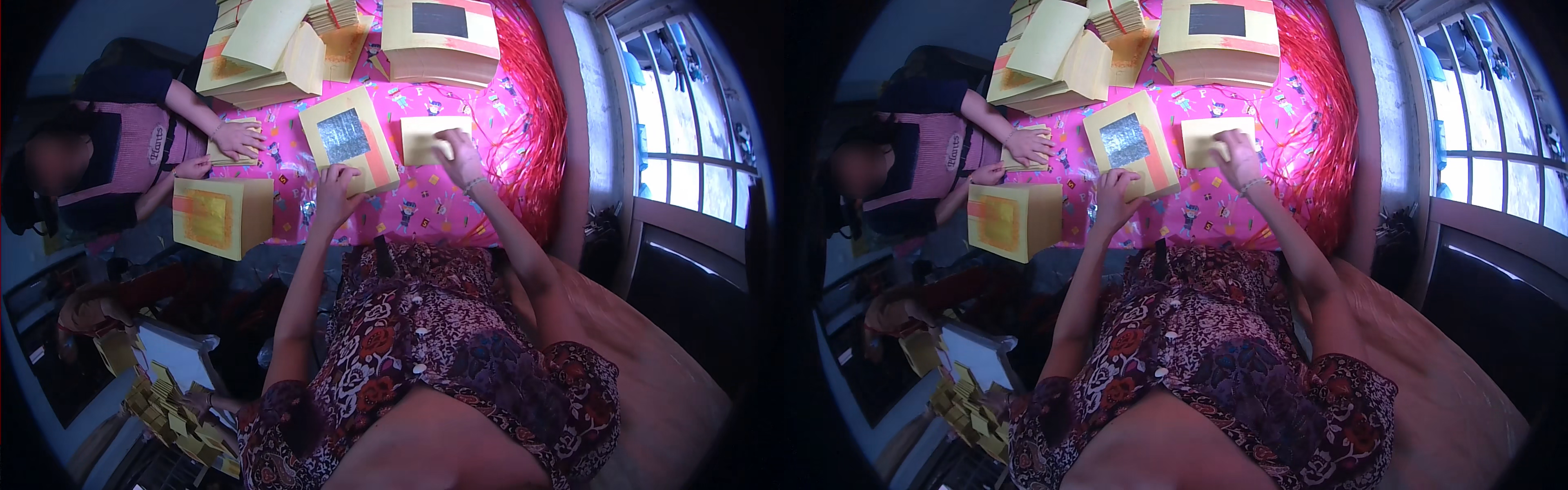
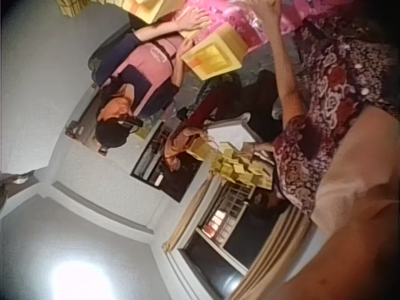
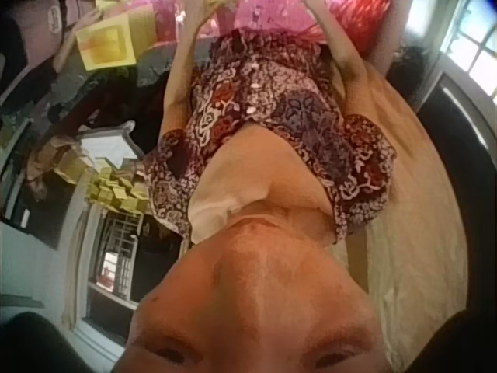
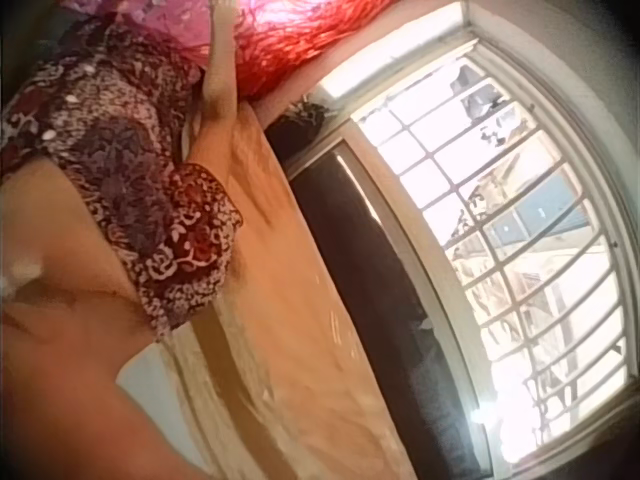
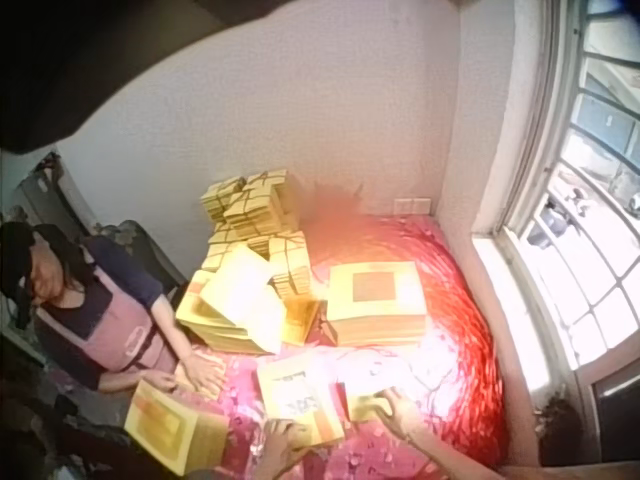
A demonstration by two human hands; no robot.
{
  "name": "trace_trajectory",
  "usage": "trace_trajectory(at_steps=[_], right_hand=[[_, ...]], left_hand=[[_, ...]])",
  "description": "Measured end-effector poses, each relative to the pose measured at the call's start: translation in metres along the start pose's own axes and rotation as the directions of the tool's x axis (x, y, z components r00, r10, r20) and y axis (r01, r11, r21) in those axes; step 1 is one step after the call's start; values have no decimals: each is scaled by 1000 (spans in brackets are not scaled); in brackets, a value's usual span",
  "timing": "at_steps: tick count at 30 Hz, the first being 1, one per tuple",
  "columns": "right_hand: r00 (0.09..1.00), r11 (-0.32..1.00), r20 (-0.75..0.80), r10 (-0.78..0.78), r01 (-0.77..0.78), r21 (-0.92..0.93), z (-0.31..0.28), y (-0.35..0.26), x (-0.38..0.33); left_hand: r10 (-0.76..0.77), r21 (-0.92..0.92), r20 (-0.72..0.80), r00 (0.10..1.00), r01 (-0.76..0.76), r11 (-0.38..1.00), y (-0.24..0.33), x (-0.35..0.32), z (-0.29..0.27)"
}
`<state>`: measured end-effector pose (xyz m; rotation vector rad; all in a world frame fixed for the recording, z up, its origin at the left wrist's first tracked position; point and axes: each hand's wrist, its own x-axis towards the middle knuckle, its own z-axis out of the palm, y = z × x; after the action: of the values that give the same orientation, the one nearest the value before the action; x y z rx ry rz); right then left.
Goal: Organizing and bundling stacks of yellow ritual paper sheets with rubber bands.
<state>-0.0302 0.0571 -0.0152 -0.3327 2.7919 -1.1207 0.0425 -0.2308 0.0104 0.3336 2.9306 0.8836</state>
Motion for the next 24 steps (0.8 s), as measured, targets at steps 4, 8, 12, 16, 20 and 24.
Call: trace_trajectory(at_steps=[4, 8, 12, 16, 20, 24], right_hand=[[883, 922, 343, -321, 374, -99, 17, -44, 2], [837, 865, 416, -356, 464, -192, 36, -53, 0], [811, 856, 468, -350, 480, -191, 36, -50, 8], [794, 879, 497, -351, 462, -119, 35, -49, 15], [826, 913, 472, -308, 396, -96, 38, -49, 19], [816, 920, 489, -307, 385, -65, 38, -49, 22]], left_hand=[[45, 5, 4, 999, -45, 999, -5, 6, -2], [46, -24, 21, 999, -46, 999, -5, 7, -4], [20, -90, 34, 999, -17, 996, -13, 10, -2], [-34, -176, 78, 996, 47, 983, -22, 13, -3], [-63, -243, 144, 988, 97, 965, -25, 18, -5], [-85, -265, 182, 980, 132, 955, -27, 20, -7]])
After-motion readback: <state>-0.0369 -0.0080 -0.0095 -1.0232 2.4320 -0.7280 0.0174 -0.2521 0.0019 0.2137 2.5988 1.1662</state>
